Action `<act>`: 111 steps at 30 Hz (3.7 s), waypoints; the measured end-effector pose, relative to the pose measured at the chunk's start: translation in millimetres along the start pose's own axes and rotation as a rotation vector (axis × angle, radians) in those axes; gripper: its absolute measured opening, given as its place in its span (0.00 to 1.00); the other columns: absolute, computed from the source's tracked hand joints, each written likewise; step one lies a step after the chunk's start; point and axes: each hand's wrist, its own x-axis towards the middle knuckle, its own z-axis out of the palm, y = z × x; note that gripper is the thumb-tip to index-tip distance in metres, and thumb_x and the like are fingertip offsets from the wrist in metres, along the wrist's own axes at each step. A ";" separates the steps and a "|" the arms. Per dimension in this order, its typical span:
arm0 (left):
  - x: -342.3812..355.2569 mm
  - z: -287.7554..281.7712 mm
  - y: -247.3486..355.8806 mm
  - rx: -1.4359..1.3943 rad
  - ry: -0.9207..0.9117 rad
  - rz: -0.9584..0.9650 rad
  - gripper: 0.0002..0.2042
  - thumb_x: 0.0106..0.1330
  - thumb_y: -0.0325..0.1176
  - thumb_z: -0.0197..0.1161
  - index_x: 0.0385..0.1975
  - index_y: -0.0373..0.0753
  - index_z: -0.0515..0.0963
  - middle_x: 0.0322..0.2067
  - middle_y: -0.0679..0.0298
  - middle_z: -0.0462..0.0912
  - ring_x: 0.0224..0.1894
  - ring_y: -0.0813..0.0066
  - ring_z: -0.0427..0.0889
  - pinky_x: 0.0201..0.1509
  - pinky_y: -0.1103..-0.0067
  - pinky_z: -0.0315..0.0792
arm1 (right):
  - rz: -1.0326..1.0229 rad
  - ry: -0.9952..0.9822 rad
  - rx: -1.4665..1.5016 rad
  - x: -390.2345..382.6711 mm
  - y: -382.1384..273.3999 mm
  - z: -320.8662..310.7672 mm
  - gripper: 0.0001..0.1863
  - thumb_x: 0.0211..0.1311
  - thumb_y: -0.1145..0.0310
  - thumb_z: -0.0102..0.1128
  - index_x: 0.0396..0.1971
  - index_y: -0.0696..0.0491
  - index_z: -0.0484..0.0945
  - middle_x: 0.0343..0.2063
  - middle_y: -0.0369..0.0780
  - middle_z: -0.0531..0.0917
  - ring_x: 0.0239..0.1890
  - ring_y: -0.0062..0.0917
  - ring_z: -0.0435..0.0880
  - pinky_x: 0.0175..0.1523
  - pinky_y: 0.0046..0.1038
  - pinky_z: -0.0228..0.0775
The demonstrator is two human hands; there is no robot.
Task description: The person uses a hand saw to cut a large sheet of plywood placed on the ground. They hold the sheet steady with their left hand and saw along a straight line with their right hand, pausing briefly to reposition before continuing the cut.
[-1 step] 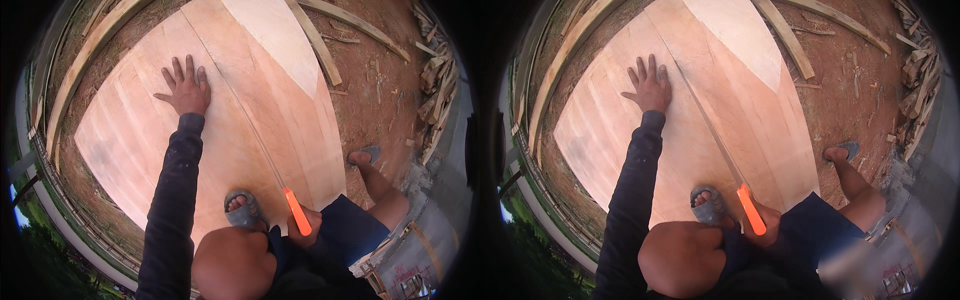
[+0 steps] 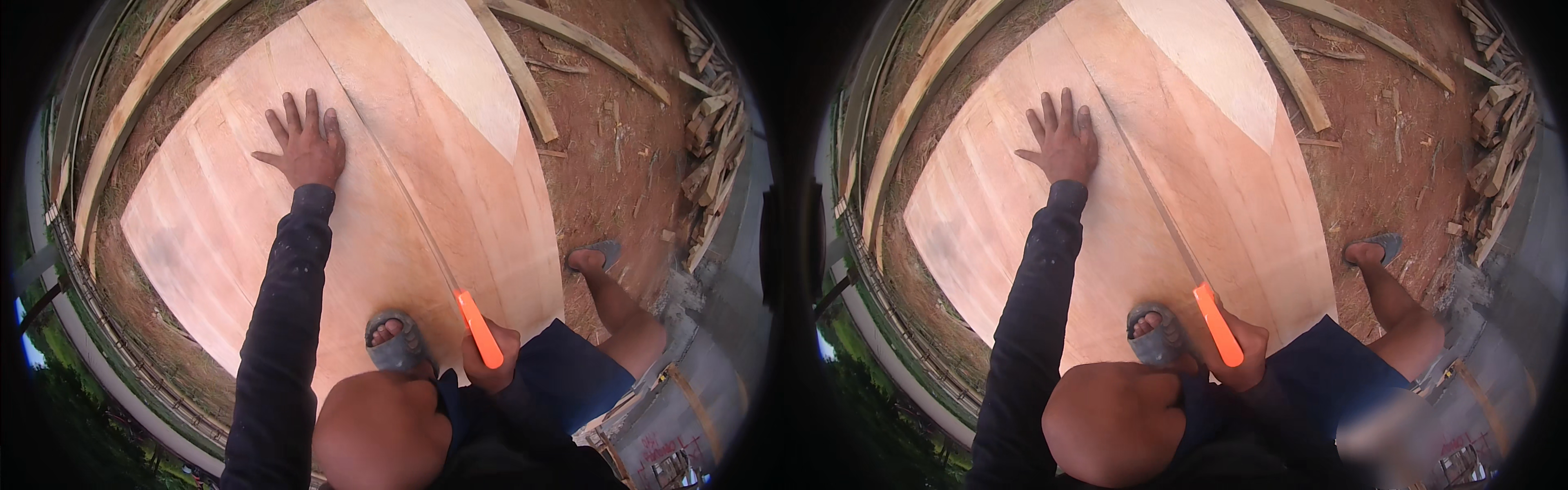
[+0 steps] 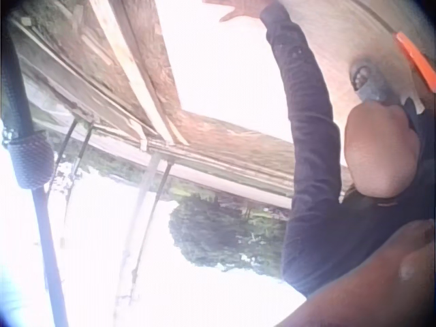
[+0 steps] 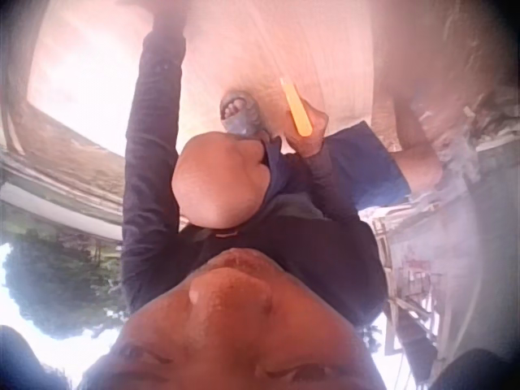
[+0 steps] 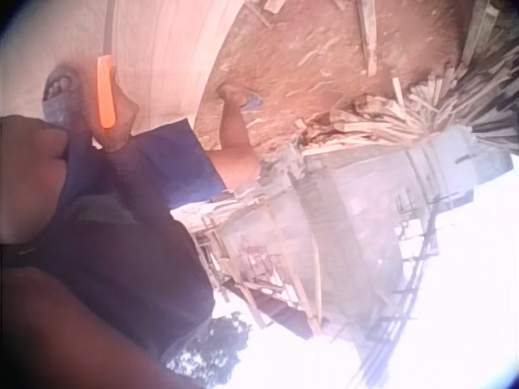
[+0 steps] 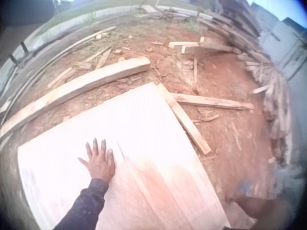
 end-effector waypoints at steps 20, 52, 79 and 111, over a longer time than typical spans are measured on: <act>7.6 7.5 -2.5 -0.027 0.078 0.013 0.25 0.76 0.56 0.41 0.71 0.63 0.62 0.75 0.67 0.55 0.78 0.52 0.44 0.64 0.24 0.33 | 0.045 0.020 0.059 58.3 -10.2 36.2 0.09 0.53 0.83 0.56 0.35 0.66 0.81 0.15 0.40 0.73 0.18 0.16 0.72 0.25 0.24 0.66; 8.9 18.4 -8.7 -0.022 0.158 0.025 0.25 0.76 0.58 0.39 0.70 0.65 0.62 0.74 0.69 0.56 0.78 0.54 0.45 0.64 0.23 0.32 | -0.018 -0.076 -0.239 -24.5 11.1 -11.9 0.19 0.51 0.85 0.53 0.45 0.67 0.81 0.18 0.39 0.78 0.20 0.17 0.77 0.28 0.22 0.71; 14.1 -3.6 21.6 -0.033 0.030 0.014 0.26 0.76 0.57 0.39 0.72 0.64 0.60 0.76 0.69 0.53 0.78 0.54 0.44 0.65 0.25 0.33 | -0.057 0.082 -0.034 219.8 -12.3 104.2 0.11 0.53 0.75 0.59 0.19 0.67 0.71 0.11 0.50 0.67 0.16 0.21 0.69 0.25 0.35 0.63; 5.3 21.4 -7.0 -0.012 0.164 0.041 0.25 0.76 0.57 0.39 0.71 0.65 0.61 0.74 0.69 0.55 0.78 0.54 0.46 0.64 0.23 0.34 | 0.091 0.021 -0.032 17.0 3.1 13.1 0.15 0.50 0.84 0.54 0.38 0.66 0.82 0.14 0.40 0.72 0.18 0.15 0.73 0.26 0.23 0.68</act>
